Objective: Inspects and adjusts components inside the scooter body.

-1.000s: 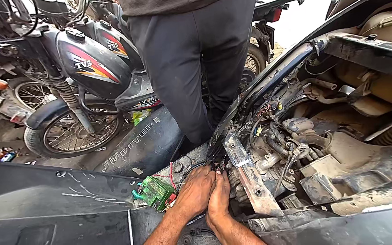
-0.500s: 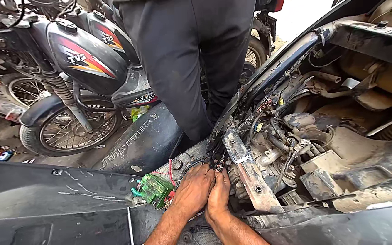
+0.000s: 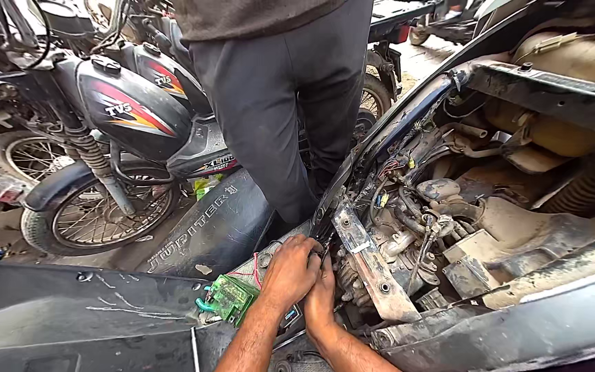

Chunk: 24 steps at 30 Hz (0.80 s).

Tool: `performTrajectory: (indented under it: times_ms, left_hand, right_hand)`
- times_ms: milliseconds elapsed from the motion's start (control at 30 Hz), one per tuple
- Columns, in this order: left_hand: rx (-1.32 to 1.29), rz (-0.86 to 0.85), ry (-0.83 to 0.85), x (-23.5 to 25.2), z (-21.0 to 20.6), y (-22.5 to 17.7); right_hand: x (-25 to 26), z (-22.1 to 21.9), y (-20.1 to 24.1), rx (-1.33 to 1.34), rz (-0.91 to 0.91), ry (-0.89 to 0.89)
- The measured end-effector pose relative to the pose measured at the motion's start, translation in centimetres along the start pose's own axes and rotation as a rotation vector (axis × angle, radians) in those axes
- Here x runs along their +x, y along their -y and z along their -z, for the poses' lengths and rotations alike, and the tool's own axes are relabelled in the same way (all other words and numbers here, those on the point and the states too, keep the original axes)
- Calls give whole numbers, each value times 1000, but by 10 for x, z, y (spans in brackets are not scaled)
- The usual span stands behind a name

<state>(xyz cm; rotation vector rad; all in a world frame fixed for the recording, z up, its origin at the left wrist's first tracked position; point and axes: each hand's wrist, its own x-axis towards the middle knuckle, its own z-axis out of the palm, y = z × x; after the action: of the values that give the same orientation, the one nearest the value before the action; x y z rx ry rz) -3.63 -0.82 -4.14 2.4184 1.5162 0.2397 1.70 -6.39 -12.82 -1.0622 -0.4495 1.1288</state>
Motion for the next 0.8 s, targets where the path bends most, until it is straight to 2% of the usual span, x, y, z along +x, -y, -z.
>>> performTrajectory:
  times_ms: [133, 233, 300, 367, 467, 567, 700, 800]
  left_hand:
    - [172, 117, 19, 11, -2, -17]
    - [238, 113, 24, 15, -3, -19]
    - [215, 106, 17, 16, -3, -16]
    - [171, 88, 27, 18, -3, -10]
    - [15, 66, 82, 23, -3, 1]
    - [-192, 67, 149, 29, -3, 16]
    - [-269, 78, 152, 31, -2, 23]
    - [-258, 119, 112, 30, -3, 21]
  right_hand:
    - [-8, 10, -18, -486, 159, 73]
    - [-13, 12, -13, -578, 181, 155]
    - [-14, 14, -10, -529, 159, 171]
    - [-10, 13, -9, -404, 97, 112]
    - [-3, -1, 8, -63, -95, -57]
    - [9, -21, 21, 123, -214, -235]
    - [20, -35, 12, 227, -154, -350]
    - [28, -34, 2, 189, -64, -392]
